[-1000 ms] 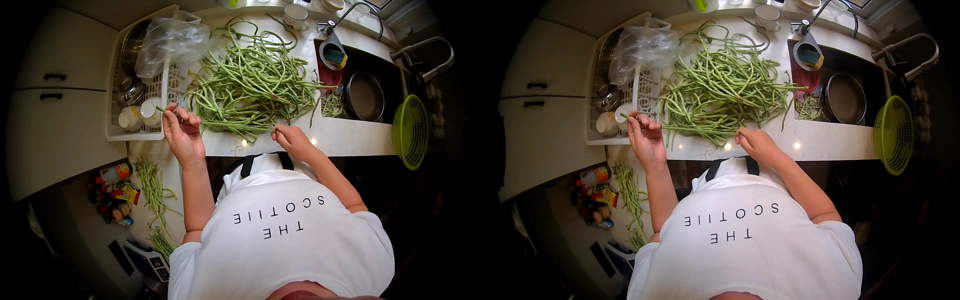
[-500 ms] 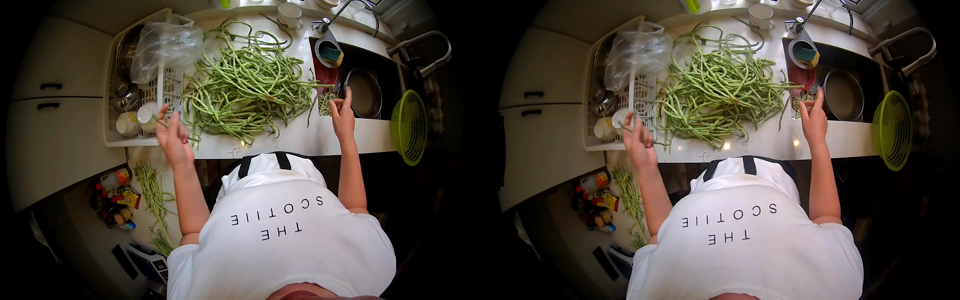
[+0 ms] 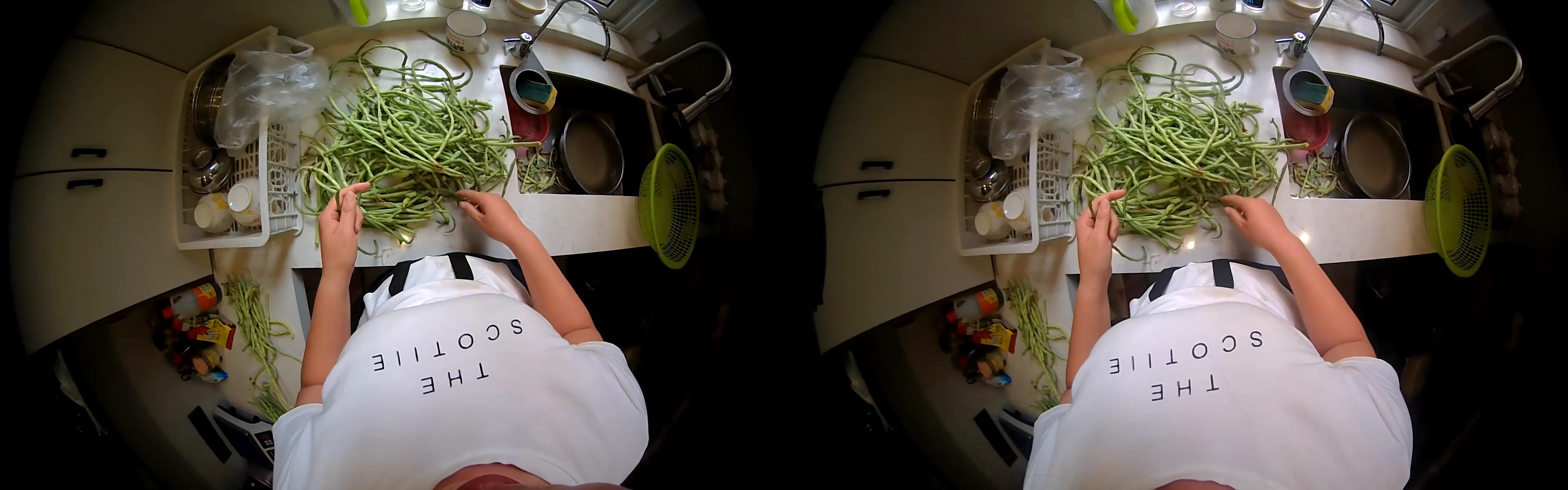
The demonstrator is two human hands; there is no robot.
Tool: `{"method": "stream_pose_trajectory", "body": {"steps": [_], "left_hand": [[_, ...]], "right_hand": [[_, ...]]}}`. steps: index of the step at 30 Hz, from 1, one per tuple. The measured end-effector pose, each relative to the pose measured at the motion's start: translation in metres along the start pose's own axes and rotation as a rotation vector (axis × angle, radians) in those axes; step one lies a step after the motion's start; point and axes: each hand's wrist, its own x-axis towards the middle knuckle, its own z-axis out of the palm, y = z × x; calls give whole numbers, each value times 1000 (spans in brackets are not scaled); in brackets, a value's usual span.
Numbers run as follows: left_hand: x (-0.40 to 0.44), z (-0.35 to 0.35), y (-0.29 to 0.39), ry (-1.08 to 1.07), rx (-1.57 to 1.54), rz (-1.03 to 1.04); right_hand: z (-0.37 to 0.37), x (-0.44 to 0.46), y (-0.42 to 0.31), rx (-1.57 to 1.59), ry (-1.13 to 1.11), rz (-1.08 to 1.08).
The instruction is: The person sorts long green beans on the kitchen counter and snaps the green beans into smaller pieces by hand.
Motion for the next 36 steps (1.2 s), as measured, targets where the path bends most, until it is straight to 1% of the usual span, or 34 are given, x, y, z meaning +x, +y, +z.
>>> {"method": "stream_pose_trajectory", "body": {"steps": [2,4,5,6,7,8,9,10,11,12,13,14,16,17,18,19,20,22,23,25,27,31,32,33,34,35,36], "left_hand": [[1,1,-7,-10,-34,-10],[1,4,-11,-27,-38,-5],[1,6,-13,-46,-42,-1],[0,10,-13,-46,-42,-2],[-2,13,-12,-49,24,7],[-3,15,-12,-52,89,16],[-3,12,-14,-102,114,-9],[-3,15,-17,-102,115,-9],[-2,22,-20,-111,204,119],[-1,28,-21,-119,293,247],[1,31,-17,-209,380,334],[2,36,-21,-208,381,334],[4,46,-29,-333,607,538],[4,49,-29,-398,616,526],[3,51,-28,-402,614,530],[0,52,-26,-422,561,408],[-3,54,-24,-442,508,285],[-8,57,-10,-431,518,314],[-11,58,-2,-412,529,337],[-14,59,1,-391,542,360],[-15,59,1,-353,539,431],[-18,56,5,-348,573,430],[-18,56,3,-362,575,449],[-18,56,2,-376,578,467],[-19,58,3,-376,578,468],[-21,60,5,-387,570,436],[-22,61,7,-399,562,404]], "right_hand": [[1,1,1,-20,-42,-3],[2,0,-8,95,0,13],[4,1,-6,95,-1,13],[7,2,-4,194,47,37],[9,2,-3,293,95,60],[10,2,-2,293,95,59],[8,1,-5,341,125,64],[7,-1,-9,390,156,69],[4,-4,-12,390,156,69],[-4,-10,-25,349,168,-57],[-11,-16,-37,306,179,-182],[-16,-20,-46,307,178,-183],[-25,-26,-62,310,234,-475],[-29,-29,-68,308,237,-476],[-33,-30,-73,321,260,-522],[-36,-32,-77,332,285,-567],[-38,-34,-82,328,292,-566],[-41,-36,-89,233,364,-485],[-43,-38,-89,232,367,-483],[-45,-39,-88,-18,325,-478],[-41,-38,-91,-50,344,-504],[-33,-34,-86,-84,399,-539],[-33,-34,-86,-84,400,-540],[-32,-34,-86,15,406,-517],[-31,-35,-86,114,411,-492],[-29,-36,-86,114,411,-493],[-27,-36,-86,306,356,-401]]}}
